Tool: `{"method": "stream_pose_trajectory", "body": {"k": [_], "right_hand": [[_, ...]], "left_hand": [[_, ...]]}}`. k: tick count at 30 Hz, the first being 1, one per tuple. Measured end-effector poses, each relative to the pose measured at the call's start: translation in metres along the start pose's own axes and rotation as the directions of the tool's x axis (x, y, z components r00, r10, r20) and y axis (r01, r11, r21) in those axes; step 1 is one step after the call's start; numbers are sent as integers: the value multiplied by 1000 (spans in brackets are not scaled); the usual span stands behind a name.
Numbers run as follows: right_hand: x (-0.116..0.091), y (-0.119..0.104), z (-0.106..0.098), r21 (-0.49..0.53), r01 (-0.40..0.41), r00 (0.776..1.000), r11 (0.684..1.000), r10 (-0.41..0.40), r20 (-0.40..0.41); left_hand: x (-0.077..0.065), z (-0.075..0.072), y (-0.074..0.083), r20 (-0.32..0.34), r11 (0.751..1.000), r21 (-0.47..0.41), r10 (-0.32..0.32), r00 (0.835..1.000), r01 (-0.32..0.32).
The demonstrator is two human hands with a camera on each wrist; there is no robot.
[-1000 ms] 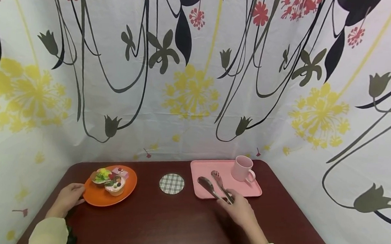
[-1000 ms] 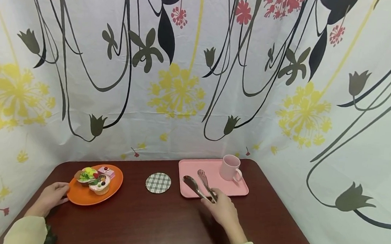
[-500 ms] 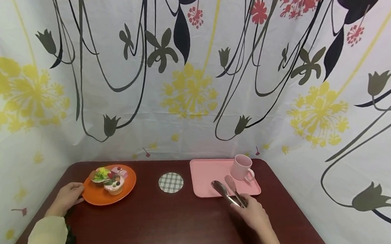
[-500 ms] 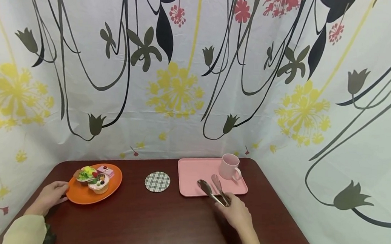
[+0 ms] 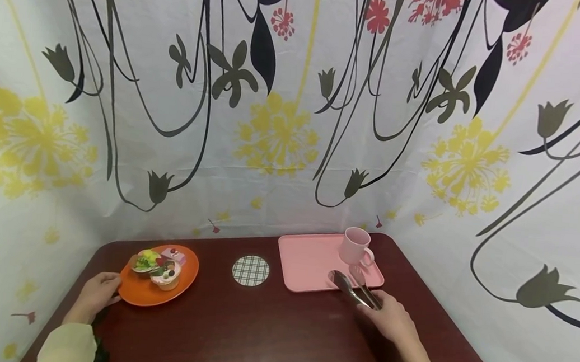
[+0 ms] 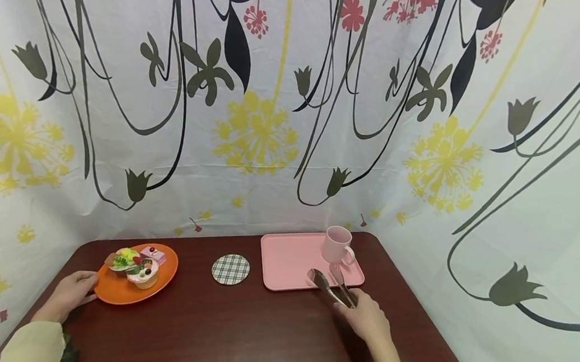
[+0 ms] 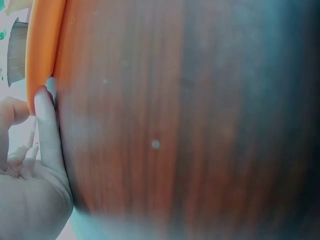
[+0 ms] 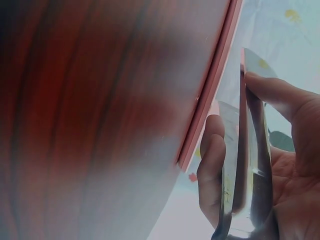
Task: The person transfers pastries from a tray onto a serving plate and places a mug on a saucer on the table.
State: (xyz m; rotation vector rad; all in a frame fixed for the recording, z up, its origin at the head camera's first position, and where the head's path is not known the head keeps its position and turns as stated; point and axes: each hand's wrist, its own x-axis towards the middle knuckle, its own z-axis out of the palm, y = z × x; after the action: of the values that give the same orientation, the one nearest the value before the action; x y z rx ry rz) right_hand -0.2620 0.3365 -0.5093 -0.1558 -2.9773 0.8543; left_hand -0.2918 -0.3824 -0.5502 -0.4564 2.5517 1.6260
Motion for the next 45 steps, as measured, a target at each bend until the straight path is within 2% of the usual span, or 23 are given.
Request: {"method": "stream_pose_trajectory", "body": {"k": [10,17,31,37,45], "right_hand": [[6,9,-9,-75,-24,1000,997,24,-11],[4,13,-11,-82,-34,999,996,34,-6],[0,3,-12,-145,-81,996,986,87,31],[3,-1,-9,-165,-76,995,983,86,55],[5,-1,-6,-183,-41,996,982,54,67]], "left_hand": [[-2,2,3,13,1000,22,20,1000,-20],[-3,2,5,14,999,10,35,999,-35],[1,4,4,14,999,9,35,999,-35],[1,0,2,14,998,38,51,999,-51],[0,-4,1,20,999,37,35,999,-36]]}}
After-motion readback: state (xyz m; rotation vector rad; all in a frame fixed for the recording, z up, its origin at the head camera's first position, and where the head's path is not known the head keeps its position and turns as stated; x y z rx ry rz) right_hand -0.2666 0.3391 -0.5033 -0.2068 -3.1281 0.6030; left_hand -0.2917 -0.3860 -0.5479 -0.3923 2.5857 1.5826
